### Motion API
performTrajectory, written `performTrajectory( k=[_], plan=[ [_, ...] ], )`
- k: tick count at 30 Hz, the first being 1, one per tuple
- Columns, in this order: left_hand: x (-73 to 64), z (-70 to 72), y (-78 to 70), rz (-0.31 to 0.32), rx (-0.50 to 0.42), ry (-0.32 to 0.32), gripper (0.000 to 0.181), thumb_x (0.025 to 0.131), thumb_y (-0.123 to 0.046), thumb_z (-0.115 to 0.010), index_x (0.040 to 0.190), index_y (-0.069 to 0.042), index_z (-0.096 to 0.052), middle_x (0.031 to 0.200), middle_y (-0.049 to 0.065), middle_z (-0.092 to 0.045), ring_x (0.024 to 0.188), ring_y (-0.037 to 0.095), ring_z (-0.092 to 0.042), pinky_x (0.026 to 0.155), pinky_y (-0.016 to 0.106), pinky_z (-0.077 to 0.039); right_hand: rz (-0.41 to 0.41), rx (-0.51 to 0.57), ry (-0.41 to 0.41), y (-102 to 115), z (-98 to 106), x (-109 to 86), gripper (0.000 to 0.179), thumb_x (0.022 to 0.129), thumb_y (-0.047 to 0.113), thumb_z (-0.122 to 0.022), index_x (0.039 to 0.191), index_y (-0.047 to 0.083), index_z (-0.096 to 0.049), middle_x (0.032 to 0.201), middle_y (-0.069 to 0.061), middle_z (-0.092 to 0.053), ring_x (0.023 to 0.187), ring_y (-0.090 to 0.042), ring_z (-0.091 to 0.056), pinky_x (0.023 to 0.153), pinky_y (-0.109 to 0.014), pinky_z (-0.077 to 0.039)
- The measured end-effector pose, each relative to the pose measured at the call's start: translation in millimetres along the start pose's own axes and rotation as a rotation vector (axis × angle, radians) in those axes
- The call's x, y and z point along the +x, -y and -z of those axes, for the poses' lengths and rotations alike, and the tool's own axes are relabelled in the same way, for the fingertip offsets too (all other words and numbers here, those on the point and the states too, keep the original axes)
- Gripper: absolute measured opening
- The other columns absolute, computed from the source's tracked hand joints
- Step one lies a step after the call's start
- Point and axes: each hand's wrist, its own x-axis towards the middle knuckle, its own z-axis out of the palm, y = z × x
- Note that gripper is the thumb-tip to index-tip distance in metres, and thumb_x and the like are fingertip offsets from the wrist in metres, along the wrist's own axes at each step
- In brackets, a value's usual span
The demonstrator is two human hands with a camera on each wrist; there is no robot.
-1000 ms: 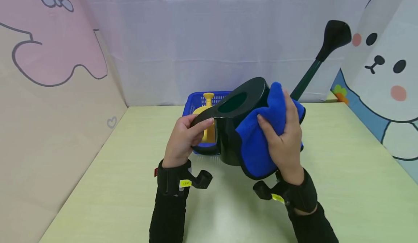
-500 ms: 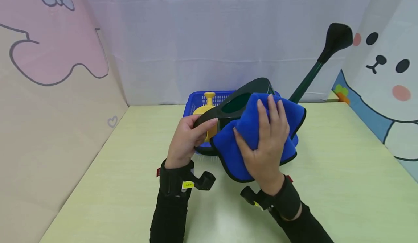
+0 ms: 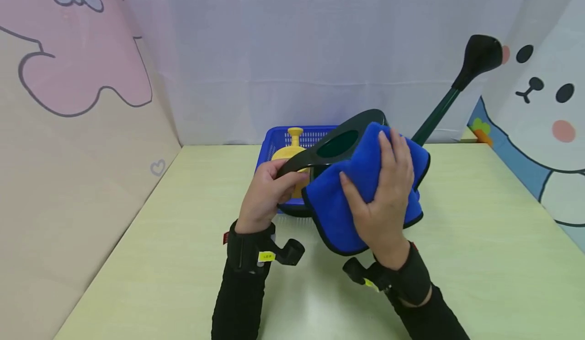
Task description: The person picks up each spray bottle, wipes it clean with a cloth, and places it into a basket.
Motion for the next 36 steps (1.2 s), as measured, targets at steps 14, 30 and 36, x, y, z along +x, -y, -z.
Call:
performTrajectory(
  k=[14, 30, 36],
  plan=[
    [-0.3, 11.4, -10.7, 0.031, -0.005, -0.008, 0.008, 0.085, -0.007, -0.052, 0.092, -0.004, -0.055, 0.057, -0.003, -0.037, 0.046, 0.01, -0.032, 0.044, 0.019, -0.026, -0.327, 0.241, 0.073, -10, 18, 19.3, 0.061, 0.089, 0.029, -0.054, 0.142, 0.012, -0.031, 0.144, -0.005, -0.038, 0.127, -0.029, -0.042, 0.102, -0.057, -0.033],
    [-3.3, 10.9, -12.2, -0.014, -0.068, -0.078, 0.005, 0.084, -0.003, -0.05, 0.088, -0.005, -0.053, 0.056, -0.004, -0.038, 0.045, 0.008, -0.033, 0.043, 0.018, -0.026, 0.112, -0.12, -0.032, 13, -23, -14.8, 0.064, 0.089, 0.048, -0.046, 0.132, 0.001, -0.038, 0.14, -0.02, -0.036, 0.134, -0.036, -0.028, 0.107, -0.058, -0.019],
    [-2.8, 8.0, -11.4, -0.032, -0.108, -0.085, 0.008, 0.084, -0.003, -0.05, 0.083, -0.008, -0.056, 0.055, -0.004, -0.039, 0.044, 0.007, -0.033, 0.042, 0.017, -0.026, 0.26, -0.281, -0.012, 24, -36, -32.5, 0.058, 0.09, 0.045, -0.047, 0.129, 0.002, -0.04, 0.135, -0.023, -0.037, 0.129, -0.042, -0.03, 0.098, -0.062, -0.023]
  ],
)
